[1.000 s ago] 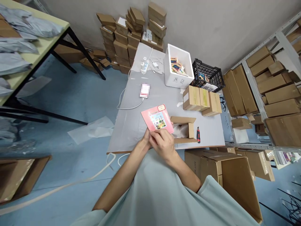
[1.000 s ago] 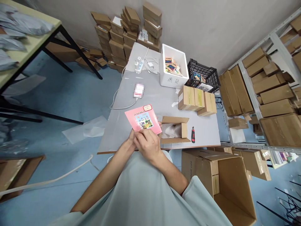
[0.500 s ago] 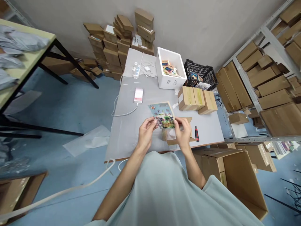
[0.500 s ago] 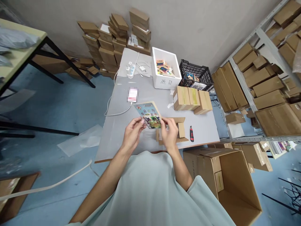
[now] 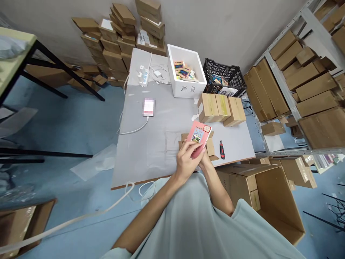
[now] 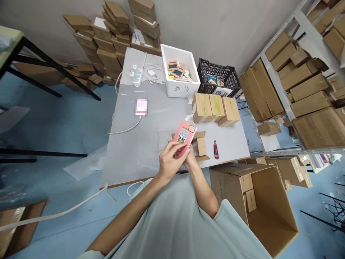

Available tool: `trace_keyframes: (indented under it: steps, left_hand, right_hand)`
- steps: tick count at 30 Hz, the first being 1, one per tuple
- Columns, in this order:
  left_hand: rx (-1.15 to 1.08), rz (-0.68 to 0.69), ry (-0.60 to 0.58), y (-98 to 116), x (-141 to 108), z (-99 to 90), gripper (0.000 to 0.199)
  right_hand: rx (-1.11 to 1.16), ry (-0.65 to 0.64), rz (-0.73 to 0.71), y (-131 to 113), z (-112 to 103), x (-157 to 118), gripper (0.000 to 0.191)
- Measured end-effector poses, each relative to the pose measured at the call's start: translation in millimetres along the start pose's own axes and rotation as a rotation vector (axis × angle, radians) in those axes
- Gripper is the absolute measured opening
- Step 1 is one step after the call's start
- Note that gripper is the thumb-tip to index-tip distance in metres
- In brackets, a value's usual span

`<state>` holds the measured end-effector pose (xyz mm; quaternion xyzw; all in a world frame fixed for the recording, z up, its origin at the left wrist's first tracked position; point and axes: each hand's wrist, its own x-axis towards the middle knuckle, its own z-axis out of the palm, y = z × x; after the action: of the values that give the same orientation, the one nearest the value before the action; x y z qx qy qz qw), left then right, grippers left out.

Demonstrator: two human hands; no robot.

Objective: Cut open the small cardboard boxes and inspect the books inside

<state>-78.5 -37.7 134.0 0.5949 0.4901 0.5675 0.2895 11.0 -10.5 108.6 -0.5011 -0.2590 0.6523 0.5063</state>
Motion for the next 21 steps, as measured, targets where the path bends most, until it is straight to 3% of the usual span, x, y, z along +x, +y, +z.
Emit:
trace_keyframes:
  steps: [5,9,14,16,21]
  left_hand:
    - [-0.056,-0.151,-0.002,-5,15,3.5,0.030]
    - [-0.115,-0.259,0.033,-25,30,12.9,0.028]
    - [-0.119,-0.201,0.006,-52,37,34.3,0.009]
    - [-0.112,-0.186,-0.017,-56,36,44.4,0.014]
    - [-0.089,-0.340,0.001,-53,31,74.7,0.025]
  right_hand:
    - [-0.054,0.085,-0.122,-18,-39,15,0.048]
    - [-0.135,0.153,-0.183,-43,-80,25,0.050]
    - [-0.298,0.036,-0.338,-69,-120,35,0.035]
    - [-0.333,-0.019,-0.404,-75,-133,41,0.034]
    - [-0.369,-0.068,-0.324,-74,-169,59,0.035]
